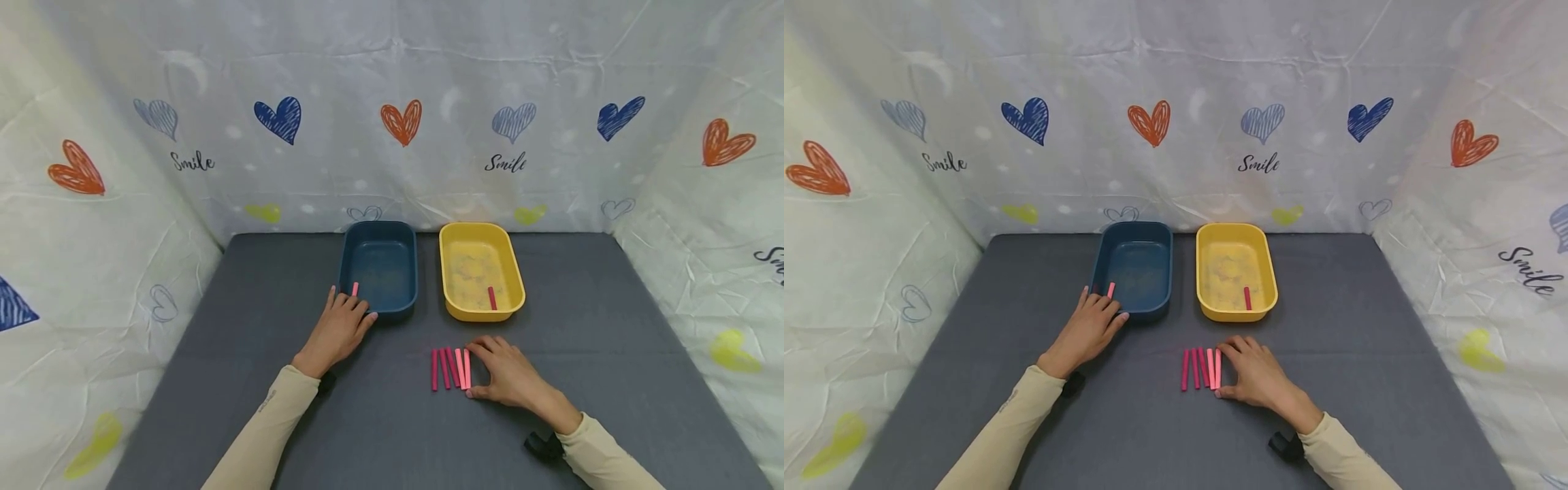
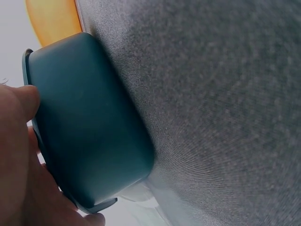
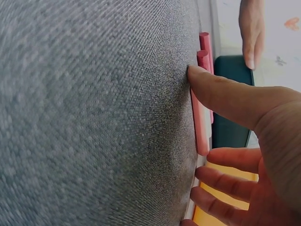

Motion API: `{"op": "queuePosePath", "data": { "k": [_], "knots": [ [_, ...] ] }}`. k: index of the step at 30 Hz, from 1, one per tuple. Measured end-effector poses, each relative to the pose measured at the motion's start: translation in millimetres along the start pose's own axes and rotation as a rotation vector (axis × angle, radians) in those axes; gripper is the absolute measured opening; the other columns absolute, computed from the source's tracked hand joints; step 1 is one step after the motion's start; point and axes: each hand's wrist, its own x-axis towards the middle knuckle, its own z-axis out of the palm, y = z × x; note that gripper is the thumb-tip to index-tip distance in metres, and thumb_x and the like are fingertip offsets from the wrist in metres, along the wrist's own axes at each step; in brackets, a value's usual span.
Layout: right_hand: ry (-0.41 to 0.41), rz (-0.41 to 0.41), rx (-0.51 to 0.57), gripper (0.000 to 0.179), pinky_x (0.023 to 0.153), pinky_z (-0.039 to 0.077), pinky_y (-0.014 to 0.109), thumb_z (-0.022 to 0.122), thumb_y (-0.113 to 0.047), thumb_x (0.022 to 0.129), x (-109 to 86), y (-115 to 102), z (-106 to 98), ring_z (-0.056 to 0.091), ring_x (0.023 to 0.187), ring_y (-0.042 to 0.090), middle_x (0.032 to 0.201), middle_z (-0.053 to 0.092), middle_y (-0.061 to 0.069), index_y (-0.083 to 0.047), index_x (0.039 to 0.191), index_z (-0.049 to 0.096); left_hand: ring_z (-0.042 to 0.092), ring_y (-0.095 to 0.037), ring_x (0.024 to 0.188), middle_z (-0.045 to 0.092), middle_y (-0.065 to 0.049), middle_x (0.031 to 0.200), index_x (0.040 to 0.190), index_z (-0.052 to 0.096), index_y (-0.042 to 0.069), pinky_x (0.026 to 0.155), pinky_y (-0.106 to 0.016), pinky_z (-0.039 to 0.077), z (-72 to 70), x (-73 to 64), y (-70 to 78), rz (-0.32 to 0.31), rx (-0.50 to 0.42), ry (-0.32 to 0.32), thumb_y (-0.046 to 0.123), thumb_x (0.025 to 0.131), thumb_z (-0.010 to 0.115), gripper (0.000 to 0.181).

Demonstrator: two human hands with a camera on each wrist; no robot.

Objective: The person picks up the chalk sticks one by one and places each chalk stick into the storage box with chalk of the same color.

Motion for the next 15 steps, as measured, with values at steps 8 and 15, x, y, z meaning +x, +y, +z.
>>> {"op": "queuePosePath", "data": {
  "k": [8,15],
  "knots": [
    [0.001,-0.001,-0.019,0.079,0.096,0.046,0.054,0.085,-0.048,0.072,2.9,0.1,-2.7,0.052,0.121,0.028,0.133,0.056,0.008,-0.011,0.136,0.056,0.054,-0.034,0.115,0.064,-0.012,0.108,0.107,0.064,0.011,0.117,-0.063,0.022,-3.9,3.7,-0.1,-0.016,0.011,-0.038,0.037,0.103,0.048,0.031],
    [-0.015,0.01,0.015,0.075,0.095,0.047,0.054,0.086,-0.046,0.071,4.6,-0.2,-3.7,0.054,0.118,0.027,0.13,0.056,0.007,-0.013,0.132,0.059,0.055,-0.033,0.114,0.065,-0.011,0.108,0.108,0.065,0.012,0.117,-0.063,0.023,-1.3,1.2,-0.3,-0.002,0.03,-0.025,0.038,0.102,0.05,0.03]
  ]
}}
